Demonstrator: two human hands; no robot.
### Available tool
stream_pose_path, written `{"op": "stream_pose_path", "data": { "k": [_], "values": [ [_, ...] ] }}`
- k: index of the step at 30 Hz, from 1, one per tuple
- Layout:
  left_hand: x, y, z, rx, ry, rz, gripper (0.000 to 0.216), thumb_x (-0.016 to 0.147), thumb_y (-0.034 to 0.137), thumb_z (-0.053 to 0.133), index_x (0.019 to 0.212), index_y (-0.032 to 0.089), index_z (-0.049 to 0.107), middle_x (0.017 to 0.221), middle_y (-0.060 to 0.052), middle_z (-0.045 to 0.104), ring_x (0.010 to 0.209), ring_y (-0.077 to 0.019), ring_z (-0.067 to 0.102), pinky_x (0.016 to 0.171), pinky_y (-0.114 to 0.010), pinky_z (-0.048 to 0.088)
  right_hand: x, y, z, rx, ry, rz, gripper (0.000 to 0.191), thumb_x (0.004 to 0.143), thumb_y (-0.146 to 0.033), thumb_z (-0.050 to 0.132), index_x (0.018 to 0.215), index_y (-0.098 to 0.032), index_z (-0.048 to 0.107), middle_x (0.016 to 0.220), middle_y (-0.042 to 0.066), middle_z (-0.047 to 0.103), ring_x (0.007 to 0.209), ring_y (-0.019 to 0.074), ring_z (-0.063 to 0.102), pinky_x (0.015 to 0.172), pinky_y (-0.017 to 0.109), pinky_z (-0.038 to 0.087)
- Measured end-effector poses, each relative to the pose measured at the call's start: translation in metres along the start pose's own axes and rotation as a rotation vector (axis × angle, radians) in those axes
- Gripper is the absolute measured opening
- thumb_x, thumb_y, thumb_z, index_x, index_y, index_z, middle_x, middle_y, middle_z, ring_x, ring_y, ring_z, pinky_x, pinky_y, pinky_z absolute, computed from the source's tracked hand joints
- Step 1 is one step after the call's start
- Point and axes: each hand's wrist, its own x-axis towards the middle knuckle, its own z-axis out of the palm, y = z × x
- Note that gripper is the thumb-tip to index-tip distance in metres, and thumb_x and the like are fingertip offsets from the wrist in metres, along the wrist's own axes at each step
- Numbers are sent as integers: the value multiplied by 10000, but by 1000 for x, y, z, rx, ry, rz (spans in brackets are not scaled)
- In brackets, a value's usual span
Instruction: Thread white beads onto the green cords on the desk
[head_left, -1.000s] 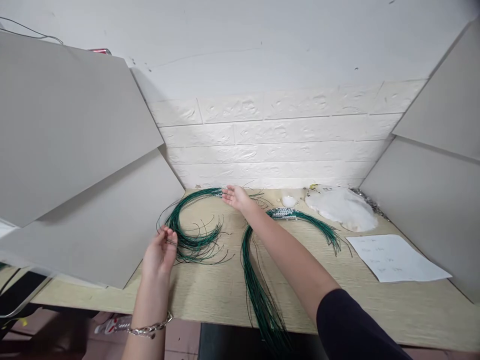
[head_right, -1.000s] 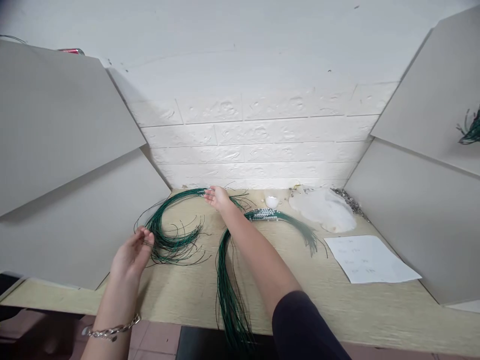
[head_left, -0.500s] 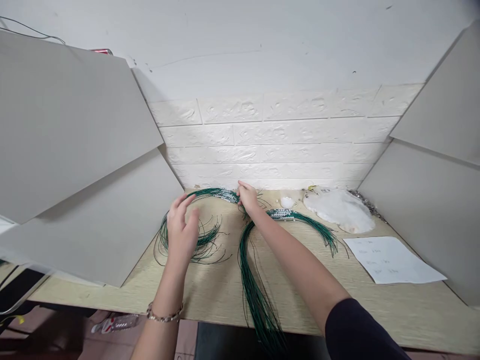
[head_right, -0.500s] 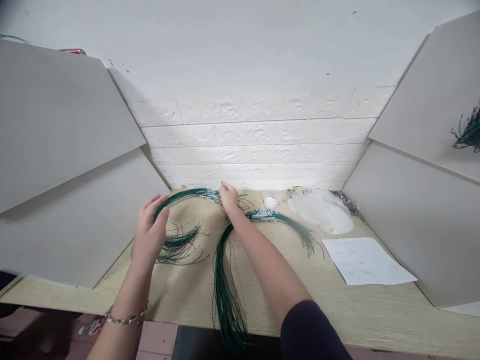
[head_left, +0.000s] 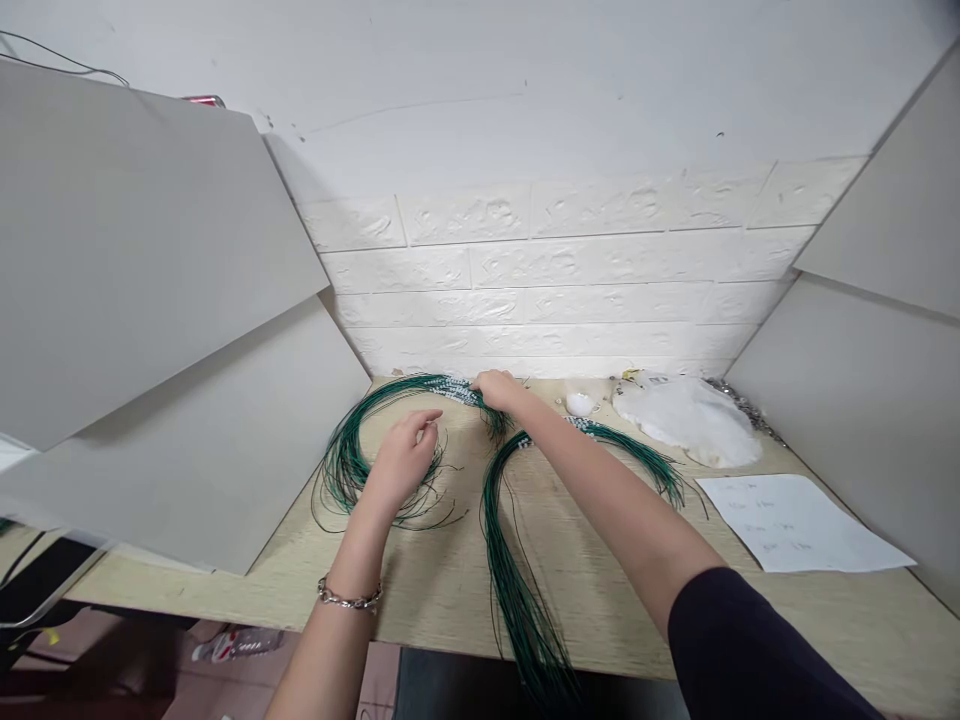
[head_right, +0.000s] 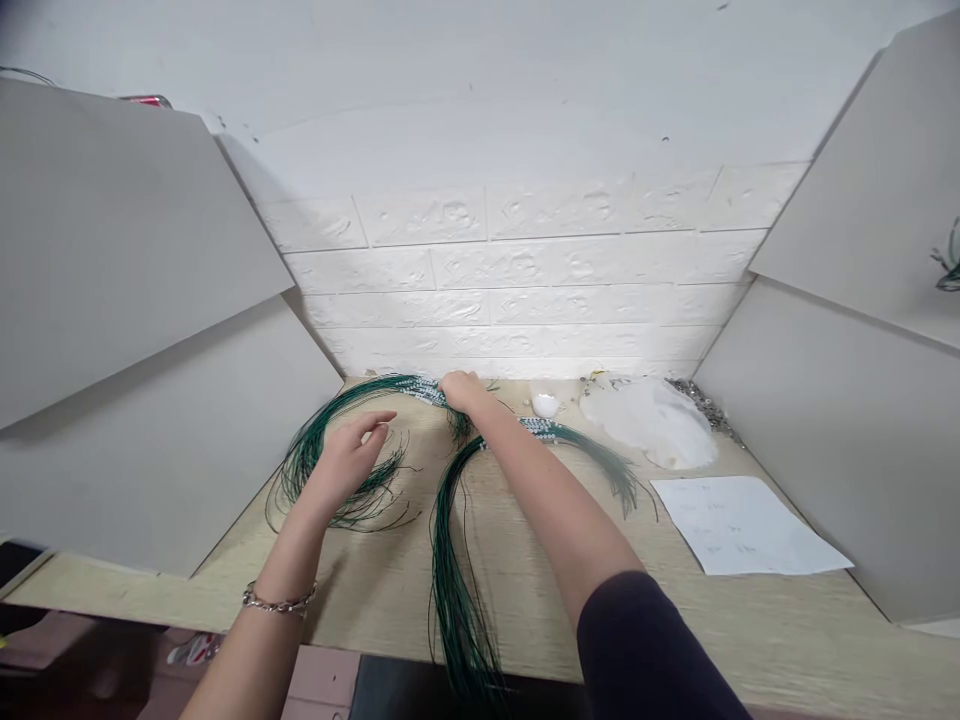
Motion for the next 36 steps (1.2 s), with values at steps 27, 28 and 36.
{"op": "stream_pose_path", "data": {
  "k": [27,28,36],
  "values": [
    [30,62,126,494,-194,384,244,828,158,360,816,107,598,859,-130,559,809,-199,522,716,-324,381,-174,52,-29,-4,359,443,316,827,-292,329,1054,-254,545,885,56,639,799,212,582,657,274,386],
    [30,60,126,495,-200,391,239,827,158,366,810,110,599,849,-126,560,806,-199,521,714,-325,376,-174,53,-29,-1,358,443,310,826,-297,332,1043,-261,551,893,49,640,808,210,581,657,271,384],
    [33,52,124,468,-152,462,238,841,209,373,836,140,602,855,-90,572,814,-172,503,751,-302,347,-179,68,-30,109,394,499,310,823,-312,342,1028,-261,569,876,28,644,743,173,582,608,241,371]
  ]
}}
